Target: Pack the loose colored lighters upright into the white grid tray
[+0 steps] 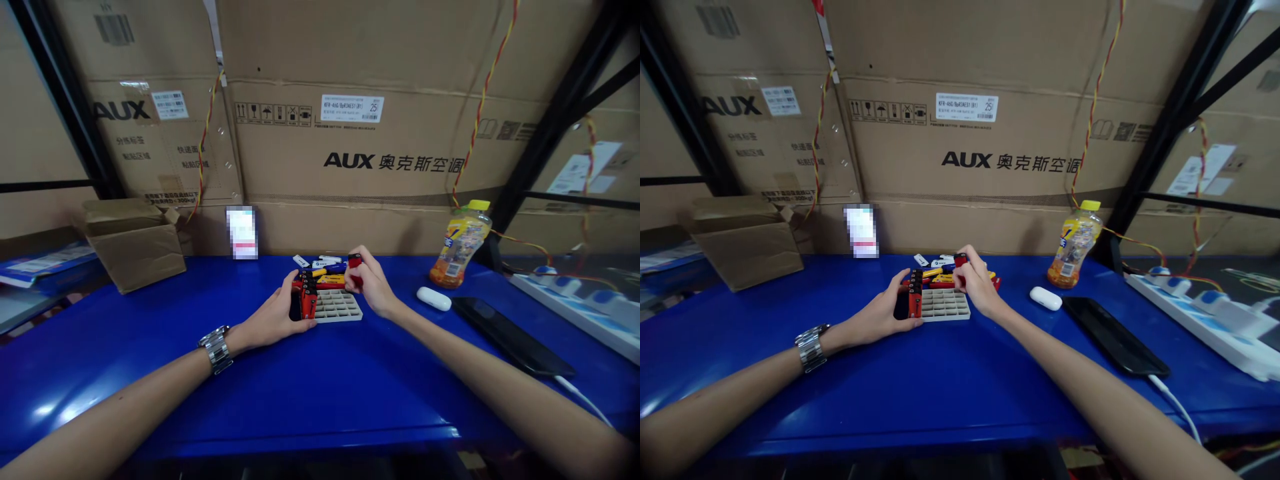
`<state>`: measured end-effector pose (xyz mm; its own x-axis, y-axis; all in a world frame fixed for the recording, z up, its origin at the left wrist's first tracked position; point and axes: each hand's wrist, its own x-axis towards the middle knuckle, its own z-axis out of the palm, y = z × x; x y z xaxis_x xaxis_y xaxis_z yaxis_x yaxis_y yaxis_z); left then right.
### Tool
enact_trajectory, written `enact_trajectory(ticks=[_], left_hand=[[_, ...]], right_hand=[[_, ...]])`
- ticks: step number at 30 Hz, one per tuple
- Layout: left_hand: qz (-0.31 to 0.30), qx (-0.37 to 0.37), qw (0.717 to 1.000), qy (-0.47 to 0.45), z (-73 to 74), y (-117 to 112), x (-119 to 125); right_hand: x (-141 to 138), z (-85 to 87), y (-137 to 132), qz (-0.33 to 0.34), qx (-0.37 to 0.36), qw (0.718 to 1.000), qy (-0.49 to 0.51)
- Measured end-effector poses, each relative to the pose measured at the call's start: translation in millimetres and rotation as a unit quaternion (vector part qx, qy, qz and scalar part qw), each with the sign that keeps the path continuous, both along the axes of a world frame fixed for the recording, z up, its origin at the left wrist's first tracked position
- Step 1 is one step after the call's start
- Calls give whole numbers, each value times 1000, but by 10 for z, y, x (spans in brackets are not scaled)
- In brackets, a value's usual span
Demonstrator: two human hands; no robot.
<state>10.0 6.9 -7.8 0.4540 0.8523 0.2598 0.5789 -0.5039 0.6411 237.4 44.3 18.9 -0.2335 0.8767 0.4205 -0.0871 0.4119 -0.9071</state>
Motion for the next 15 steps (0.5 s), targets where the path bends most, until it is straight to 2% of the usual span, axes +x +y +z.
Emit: enact_trajectory(ticks=[4, 8, 10, 15], left_hand=[[-7, 14, 1000, 3, -29, 16, -12], [-6, 16, 1000, 7, -33, 16, -15], [-2, 10, 1000, 14, -23, 8, -13], [10, -3, 1000, 26, 2, -10, -4]], right_hand=[[-212, -24, 6, 20, -109, 992, 57], [-254, -39, -29, -28, -163, 984, 66], [-248, -55, -38, -50, -170, 982, 59], [-246, -88, -39, -83, -132, 988, 13]])
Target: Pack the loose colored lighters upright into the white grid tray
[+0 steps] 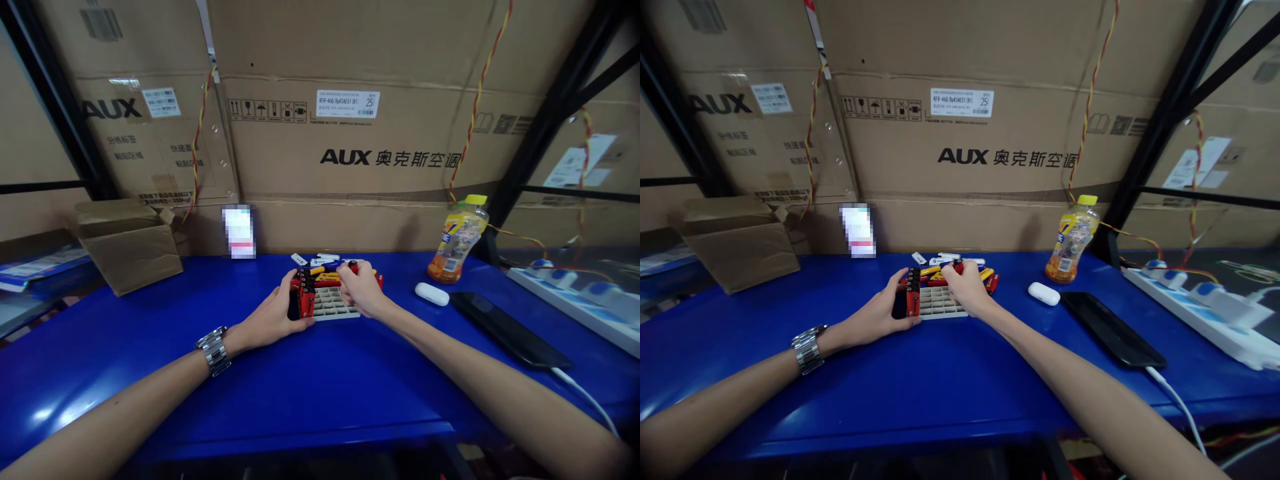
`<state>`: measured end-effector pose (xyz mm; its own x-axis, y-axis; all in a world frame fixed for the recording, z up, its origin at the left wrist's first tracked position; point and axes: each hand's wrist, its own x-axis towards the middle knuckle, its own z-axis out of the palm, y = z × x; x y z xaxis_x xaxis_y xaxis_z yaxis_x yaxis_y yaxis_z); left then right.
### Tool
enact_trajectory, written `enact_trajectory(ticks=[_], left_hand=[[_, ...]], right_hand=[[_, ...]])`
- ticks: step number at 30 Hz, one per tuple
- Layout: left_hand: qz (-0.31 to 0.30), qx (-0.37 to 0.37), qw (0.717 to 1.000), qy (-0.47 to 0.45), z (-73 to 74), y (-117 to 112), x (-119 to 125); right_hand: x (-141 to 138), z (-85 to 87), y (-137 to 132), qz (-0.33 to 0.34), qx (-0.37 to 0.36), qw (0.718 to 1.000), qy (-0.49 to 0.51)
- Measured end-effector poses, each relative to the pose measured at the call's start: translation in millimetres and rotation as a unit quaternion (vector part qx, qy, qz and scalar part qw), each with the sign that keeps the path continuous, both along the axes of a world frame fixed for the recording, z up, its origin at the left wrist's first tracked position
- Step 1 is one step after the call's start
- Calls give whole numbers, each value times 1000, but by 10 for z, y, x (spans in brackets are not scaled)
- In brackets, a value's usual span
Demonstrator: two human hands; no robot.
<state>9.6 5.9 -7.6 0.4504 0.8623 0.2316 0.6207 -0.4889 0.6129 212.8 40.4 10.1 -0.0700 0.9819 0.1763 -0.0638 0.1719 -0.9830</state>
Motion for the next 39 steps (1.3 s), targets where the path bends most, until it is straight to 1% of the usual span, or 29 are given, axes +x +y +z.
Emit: enact_trajectory(ticks=[9, 11, 13, 16, 18, 21, 24, 27, 31, 35, 39], left_hand=[[-9, 6, 1000, -4, -4, 4, 3], [-8, 9, 1000, -3, -6, 7, 2], [-7, 8, 1000, 0, -7, 9, 1], [-8, 7, 1000, 2, -8, 10, -2], [-12, 10, 1000, 0, -11, 13, -4], [-14, 11, 1000, 2, -15, 20, -6], [-8, 4, 1000, 7, -16, 24, -7], [-15, 8, 1000, 5, -16, 23, -7], [-24, 18, 1000, 4, -21, 27, -9], [-15, 21, 1000, 10, -9, 22, -5], [-29, 23, 999, 4, 25, -1, 6]], right_hand=[[-20, 6, -20, -1, 9, 1000, -17], [1, 16, -6, 17, 5, 1000, -12], [30, 39, 14, 52, 10, 999, -6], [67, 82, 46, 110, 34, 993, 24], [78, 99, 64, 123, 48, 990, 53], [85, 105, 69, 103, 89, 989, 53], [105, 114, 37, 84, 133, 988, -2], [136, 138, -14, 45, 147, 987, -54], [154, 164, -63, -7, 175, 980, -91], [141, 175, -95, -6, 193, 976, -99], [142, 193, -133, -1, 209, 971, -116]])
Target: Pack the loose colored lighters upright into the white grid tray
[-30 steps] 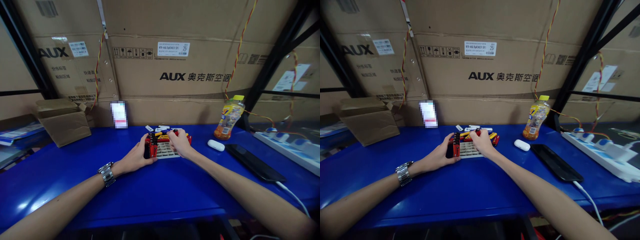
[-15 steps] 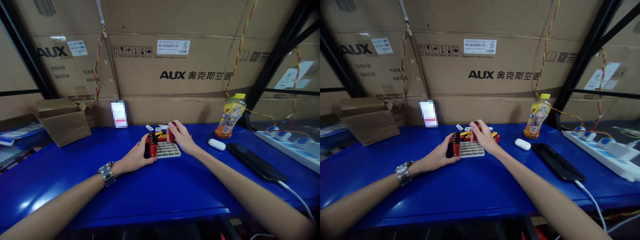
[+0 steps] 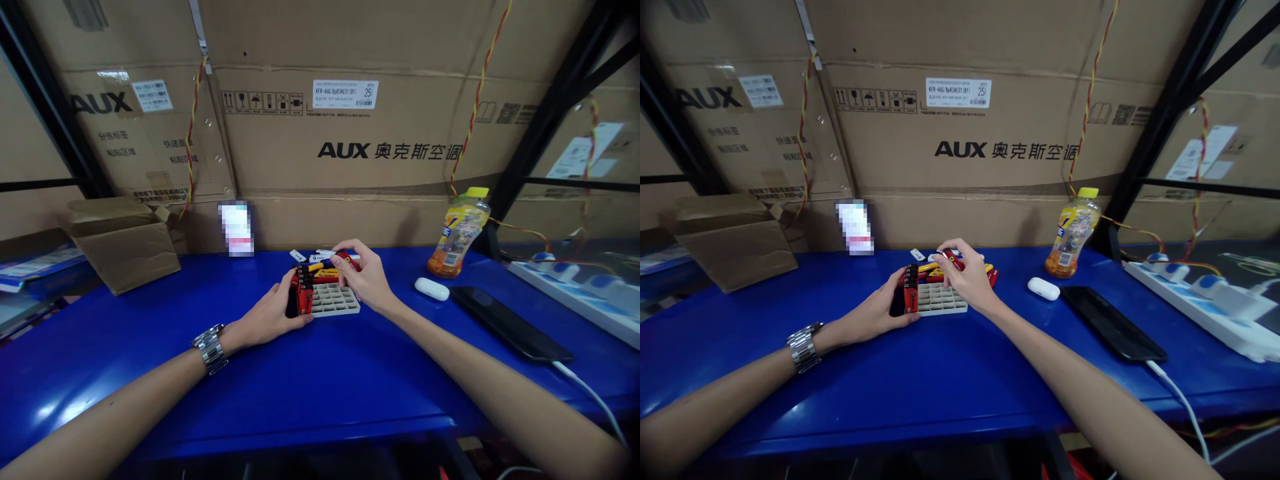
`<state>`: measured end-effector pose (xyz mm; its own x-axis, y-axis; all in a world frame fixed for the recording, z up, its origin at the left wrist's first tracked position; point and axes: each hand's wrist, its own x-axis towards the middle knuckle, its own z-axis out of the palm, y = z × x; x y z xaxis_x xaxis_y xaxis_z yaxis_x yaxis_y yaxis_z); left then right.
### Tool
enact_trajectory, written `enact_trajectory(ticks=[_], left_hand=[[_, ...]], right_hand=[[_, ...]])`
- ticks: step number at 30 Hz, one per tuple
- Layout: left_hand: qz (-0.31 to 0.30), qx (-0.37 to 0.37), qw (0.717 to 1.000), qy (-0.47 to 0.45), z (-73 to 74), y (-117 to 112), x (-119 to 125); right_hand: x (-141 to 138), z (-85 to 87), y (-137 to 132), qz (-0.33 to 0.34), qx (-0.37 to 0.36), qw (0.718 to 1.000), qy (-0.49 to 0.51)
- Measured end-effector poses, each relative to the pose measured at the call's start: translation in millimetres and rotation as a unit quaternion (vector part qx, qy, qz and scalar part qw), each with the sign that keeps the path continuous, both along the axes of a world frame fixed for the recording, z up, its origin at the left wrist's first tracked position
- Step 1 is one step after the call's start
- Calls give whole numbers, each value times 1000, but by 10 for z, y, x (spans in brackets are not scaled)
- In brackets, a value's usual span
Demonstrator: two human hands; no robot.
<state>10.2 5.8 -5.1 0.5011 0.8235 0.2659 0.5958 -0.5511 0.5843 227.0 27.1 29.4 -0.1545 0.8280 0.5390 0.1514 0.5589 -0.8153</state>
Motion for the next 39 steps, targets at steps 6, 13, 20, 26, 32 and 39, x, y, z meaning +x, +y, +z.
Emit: enact_trajectory(ticks=[6, 13, 20, 26, 32, 39], left_hand=[[1, 1, 1000, -4, -17, 8, -3], [2, -3, 1000, 4, -22, 26, -6], [-3, 2, 1000, 2, -6, 13, 0], [0, 6, 1000, 4, -37, 34, -9], [-3, 7, 1000, 8, -44, 43, -17], [-6, 14, 1000, 6, -52, 47, -18]], right_hand=[[29, 31, -32, 11, 8, 1000, -24], [52, 22, -16, 35, -8, 999, -27], [101, 30, 18, 20, -27, 999, 1], [81, 0, 28, 14, -11, 1000, -3], [54, -37, 37, -2, 29, 999, -36], [50, -35, 41, -29, 63, 996, -62]])
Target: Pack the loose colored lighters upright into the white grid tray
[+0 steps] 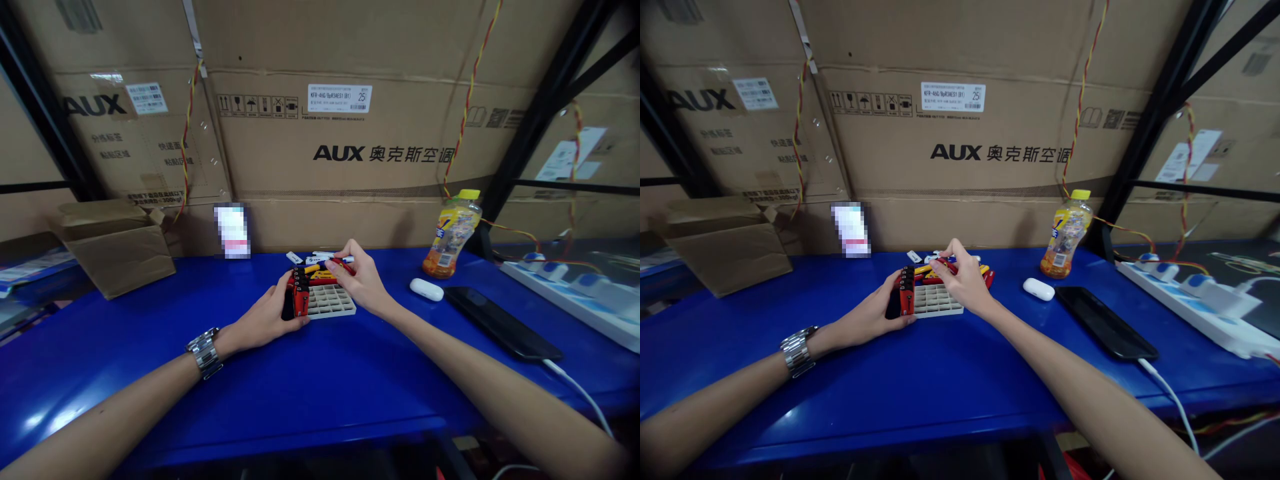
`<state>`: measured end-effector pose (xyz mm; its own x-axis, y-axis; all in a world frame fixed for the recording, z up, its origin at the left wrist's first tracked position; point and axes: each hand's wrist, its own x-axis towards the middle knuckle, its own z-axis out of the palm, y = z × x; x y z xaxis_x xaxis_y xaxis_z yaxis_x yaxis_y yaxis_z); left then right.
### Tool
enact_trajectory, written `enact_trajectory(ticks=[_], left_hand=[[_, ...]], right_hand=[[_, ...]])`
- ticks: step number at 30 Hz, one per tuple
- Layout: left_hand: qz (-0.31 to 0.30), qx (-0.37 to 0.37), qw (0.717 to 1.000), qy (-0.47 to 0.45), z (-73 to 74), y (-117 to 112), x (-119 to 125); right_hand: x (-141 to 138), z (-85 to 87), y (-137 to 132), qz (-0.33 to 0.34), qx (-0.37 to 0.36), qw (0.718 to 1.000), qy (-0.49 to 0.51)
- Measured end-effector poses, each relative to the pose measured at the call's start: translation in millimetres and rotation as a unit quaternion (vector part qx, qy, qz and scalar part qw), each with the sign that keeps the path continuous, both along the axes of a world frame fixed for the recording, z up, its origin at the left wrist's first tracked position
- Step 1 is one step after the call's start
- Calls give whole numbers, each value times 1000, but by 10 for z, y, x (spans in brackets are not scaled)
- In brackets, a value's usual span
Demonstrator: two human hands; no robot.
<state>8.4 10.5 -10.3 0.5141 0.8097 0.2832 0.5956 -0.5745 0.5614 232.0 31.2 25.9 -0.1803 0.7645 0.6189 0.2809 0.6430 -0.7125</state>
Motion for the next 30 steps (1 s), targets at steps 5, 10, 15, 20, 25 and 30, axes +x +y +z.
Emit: enact_trajectory(ticks=[5, 10, 15, 20, 25, 30], left_hand=[[11, -19, 1000, -7, 25, -21, 10], [39, -45, 998, -31, 80, -58, 44], [27, -41, 998, -46, 75, -48, 47], [18, -36, 998, -44, 59, -36, 34], [24, -42, 998, -48, 59, -42, 35], [31, -42, 998, -41, 53, -43, 32]], right_hand=[[0, -18, -12, -11, -17, 1000, -6], [-5, -81, 71, 26, -83, 996, -9], [-31, -101, 189, 92, -54, 994, -26], [-45, -139, 246, 79, -19, 995, -64], [-90, -264, 321, 85, -30, 993, -81], [-103, -279, 326, 92, -22, 986, -139]])
